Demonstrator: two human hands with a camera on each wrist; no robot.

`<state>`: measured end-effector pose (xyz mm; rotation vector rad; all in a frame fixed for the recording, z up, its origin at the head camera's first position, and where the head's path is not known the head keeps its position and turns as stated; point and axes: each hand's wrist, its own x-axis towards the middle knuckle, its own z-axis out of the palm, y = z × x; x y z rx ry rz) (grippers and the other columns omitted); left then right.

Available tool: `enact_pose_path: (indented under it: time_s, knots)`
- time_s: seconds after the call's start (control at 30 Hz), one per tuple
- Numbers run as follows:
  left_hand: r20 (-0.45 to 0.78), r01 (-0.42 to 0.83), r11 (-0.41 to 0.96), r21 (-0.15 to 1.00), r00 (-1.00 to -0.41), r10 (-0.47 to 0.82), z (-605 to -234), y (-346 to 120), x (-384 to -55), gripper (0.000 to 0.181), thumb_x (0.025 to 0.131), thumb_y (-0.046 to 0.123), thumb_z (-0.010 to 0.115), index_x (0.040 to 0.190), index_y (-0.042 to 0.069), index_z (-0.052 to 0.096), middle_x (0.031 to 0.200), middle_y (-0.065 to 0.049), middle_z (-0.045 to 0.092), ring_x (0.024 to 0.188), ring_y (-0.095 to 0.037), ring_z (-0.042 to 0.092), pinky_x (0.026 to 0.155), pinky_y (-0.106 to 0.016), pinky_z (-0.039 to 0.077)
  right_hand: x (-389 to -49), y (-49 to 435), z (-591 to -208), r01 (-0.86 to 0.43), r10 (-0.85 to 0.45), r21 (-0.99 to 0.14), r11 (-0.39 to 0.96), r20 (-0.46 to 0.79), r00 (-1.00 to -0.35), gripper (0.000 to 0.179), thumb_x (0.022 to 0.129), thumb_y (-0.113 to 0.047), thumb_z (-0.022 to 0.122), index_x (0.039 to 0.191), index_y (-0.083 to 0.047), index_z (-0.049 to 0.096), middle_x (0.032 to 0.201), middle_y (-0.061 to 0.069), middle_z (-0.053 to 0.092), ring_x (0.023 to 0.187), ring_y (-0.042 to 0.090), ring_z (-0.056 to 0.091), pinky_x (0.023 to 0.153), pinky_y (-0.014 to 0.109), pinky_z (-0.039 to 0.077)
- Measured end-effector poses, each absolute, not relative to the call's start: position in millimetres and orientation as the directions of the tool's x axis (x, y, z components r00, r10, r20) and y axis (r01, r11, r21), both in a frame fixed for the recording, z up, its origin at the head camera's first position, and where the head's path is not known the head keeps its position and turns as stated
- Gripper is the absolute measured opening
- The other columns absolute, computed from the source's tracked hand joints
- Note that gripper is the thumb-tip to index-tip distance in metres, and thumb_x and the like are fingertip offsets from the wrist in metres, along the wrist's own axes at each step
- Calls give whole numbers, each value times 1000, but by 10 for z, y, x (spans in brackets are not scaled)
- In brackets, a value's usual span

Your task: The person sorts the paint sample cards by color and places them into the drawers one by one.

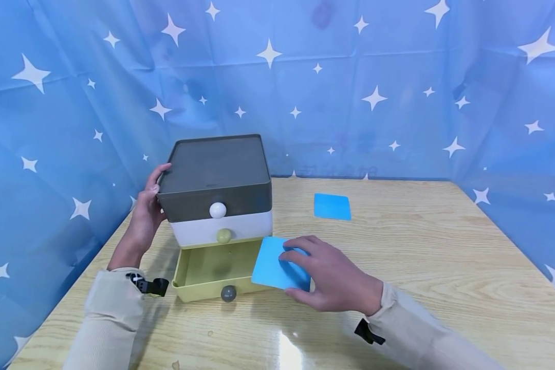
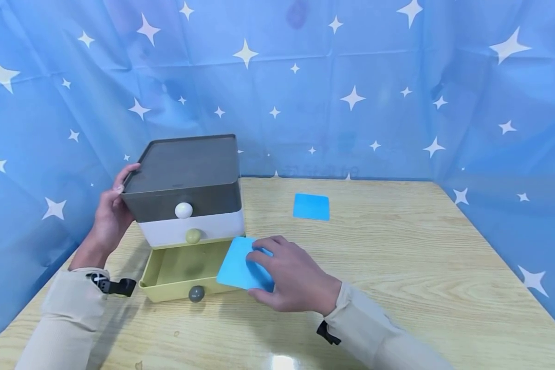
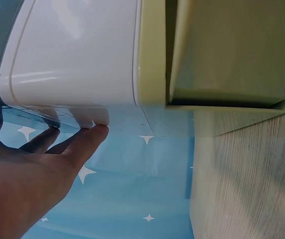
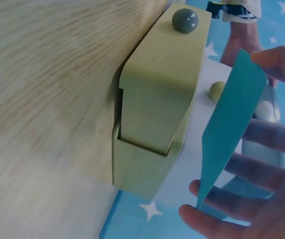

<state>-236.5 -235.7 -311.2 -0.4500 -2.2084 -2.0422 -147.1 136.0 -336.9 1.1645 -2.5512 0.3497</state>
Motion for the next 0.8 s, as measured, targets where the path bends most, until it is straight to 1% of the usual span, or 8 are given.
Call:
enact_pose_path:
  time_s: [0.2, 0.4, 0.67, 0.8]
  knots:
    - [265, 276, 64, 959, -953, 144, -3109, -2348, -2369, 56, 100, 49, 20, 156, 42, 24, 166, -4, 14, 139, -25, 31, 104, -52, 26, -1532, 1211, -3380, -799, -714, -97, 594, 394, -579, 44, 85, -43, 75, 119, -16, 68, 128, 7, 66, 118, 25, 64, 91, 40, 57]
    - [263, 273, 58, 960, -955, 138, -3113, -2351, -2369, 56, 100, 49, 21, 155, 42, 24, 166, -4, 14, 138, -25, 31, 103, -50, 27, -1572, 1082, -3376, -805, -731, -111, 583, 362, -579, 43, 86, -44, 72, 118, -17, 69, 129, 5, 66, 118, 24, 63, 93, 40, 56]
    - [266, 277, 73, 958, -954, 136, -3114, -2343, -2369, 56, 100, 49, 19, 155, 42, 24, 166, -4, 14, 139, -26, 30, 104, -53, 27, -1621, 954, -3338, -811, -752, -132, 570, 314, -580, 42, 88, -45, 70, 119, -18, 69, 127, 3, 67, 115, 22, 64, 96, 41, 54]
    - [262, 273, 69, 960, -955, 138, -3109, -2346, -2363, 56, 100, 49, 19, 155, 42, 24, 166, -4, 13, 138, -26, 30, 104, -52, 27, -1649, 888, -3352, -826, -767, -134, 548, 314, -560, 41, 88, -44, 71, 118, -17, 69, 125, 3, 67, 112, 20, 65, 95, 39, 54]
